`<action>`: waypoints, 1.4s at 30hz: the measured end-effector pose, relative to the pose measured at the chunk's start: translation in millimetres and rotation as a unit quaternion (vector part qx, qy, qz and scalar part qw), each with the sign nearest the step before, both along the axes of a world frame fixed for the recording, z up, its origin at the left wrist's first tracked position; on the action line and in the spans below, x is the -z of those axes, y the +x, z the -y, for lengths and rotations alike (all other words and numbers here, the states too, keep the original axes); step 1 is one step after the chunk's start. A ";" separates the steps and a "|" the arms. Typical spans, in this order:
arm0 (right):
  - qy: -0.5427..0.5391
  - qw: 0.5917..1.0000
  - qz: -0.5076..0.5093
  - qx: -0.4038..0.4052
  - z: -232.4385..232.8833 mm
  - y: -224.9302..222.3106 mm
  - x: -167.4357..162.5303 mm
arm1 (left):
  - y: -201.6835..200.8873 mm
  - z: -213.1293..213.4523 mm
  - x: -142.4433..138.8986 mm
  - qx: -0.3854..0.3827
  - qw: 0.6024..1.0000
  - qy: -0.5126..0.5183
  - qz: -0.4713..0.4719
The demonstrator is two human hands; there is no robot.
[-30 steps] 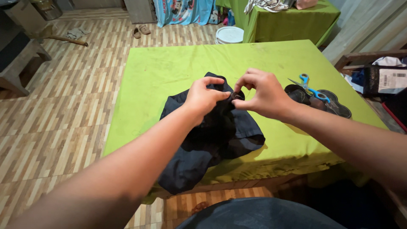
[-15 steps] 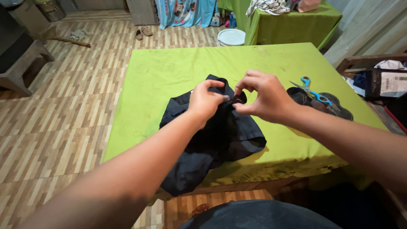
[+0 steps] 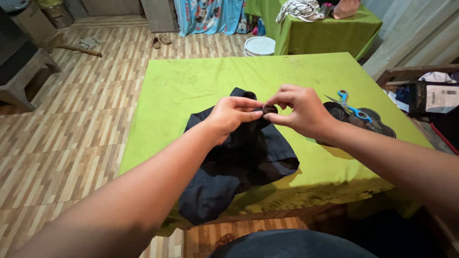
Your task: The person hand-sews a button onto a pair of black shorts at a table. They position the button on the waistband area, push a threaded needle through the fabric repeatedly, pull the thread taut, and tie off the thread to secure the button.
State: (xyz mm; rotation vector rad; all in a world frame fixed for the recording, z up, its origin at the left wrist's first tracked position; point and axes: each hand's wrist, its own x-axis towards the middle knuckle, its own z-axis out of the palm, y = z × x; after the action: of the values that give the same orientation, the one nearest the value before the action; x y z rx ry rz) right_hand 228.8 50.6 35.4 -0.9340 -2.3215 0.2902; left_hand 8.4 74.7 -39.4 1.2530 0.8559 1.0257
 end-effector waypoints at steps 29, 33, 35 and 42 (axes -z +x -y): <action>-0.324 0.941 -0.082 0.052 -22.3 30.8 1.4 | -12.4 9.9 2.1 -0.097 0.995 -0.010 0.026; -0.361 0.918 -0.138 0.094 -17.0 37.6 -4.1 | -14.4 13.2 -2.9 -0.049 0.998 -0.021 0.033; -0.360 0.919 -0.135 0.088 -16.1 39.0 -6.4 | -13.9 16.8 -7.4 -0.061 0.998 -0.021 0.021; -0.335 0.936 -0.081 0.066 -6.2 30.7 -2.5 | -3.7 30.3 -20.6 -0.136 0.989 -0.038 -0.053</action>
State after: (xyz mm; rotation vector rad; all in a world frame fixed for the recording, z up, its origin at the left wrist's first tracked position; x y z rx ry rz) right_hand 259.5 56.8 37.9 -1.3157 -2.0083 1.1049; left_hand 4.7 44.4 -18.8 1.1551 1.1616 1.1384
